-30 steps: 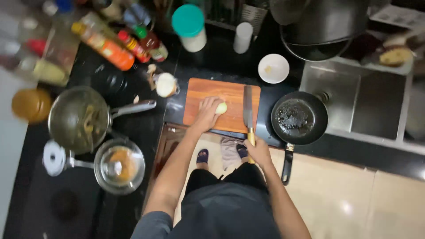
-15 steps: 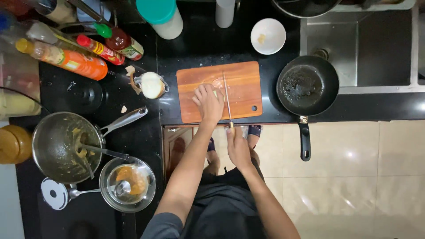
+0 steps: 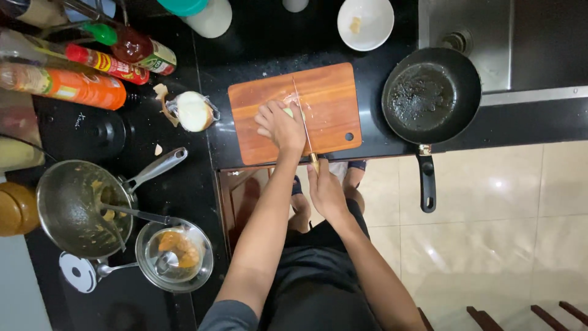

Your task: Peeling and cutting an onion on a wooden board.

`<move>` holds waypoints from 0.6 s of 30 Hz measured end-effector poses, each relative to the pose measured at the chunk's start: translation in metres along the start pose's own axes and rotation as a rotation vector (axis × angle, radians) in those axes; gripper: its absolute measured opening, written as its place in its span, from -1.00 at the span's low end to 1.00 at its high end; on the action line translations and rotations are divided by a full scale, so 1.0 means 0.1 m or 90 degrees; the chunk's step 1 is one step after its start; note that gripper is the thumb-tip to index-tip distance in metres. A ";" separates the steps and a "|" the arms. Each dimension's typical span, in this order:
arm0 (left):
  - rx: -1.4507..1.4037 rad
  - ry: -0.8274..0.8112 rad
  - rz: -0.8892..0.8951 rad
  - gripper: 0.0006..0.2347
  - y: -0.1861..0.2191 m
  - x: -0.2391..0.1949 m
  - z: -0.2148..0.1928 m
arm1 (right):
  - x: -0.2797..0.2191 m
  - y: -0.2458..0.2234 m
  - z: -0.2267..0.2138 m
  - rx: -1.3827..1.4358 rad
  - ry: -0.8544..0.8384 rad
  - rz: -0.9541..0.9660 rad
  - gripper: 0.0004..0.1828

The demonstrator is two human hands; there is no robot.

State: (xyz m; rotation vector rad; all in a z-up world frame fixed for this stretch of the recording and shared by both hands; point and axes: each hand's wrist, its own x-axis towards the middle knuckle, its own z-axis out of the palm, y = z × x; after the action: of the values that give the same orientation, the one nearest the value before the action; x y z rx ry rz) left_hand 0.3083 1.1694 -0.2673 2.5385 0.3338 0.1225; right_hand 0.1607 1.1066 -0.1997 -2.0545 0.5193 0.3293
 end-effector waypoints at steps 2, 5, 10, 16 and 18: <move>0.002 0.002 -0.021 -0.75 0.02 0.03 -0.01 | 0.00 -0.01 -0.05 -0.005 -0.021 0.002 -0.66; 0.001 -0.002 -0.028 -0.75 0.00 0.00 -0.02 | 0.01 0.02 -0.09 0.012 -0.010 -0.036 -0.68; -0.002 0.014 -0.021 -0.76 0.02 0.01 -0.01 | 0.04 0.05 -0.10 0.002 -0.034 -0.011 -0.67; -0.008 0.015 -0.017 -0.77 0.06 0.00 -0.05 | 0.17 0.17 -0.03 -0.037 -0.042 -0.016 -0.61; -0.006 0.009 -0.016 -0.78 0.03 -0.01 -0.03 | 0.22 0.15 -0.03 -0.053 -0.050 -0.017 -0.58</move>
State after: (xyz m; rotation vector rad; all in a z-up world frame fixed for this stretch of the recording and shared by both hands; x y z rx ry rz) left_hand 0.3076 1.1686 -0.2631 2.5238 0.3694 0.1316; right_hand 0.1725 1.0919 -0.2188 -2.1170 0.4366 0.4200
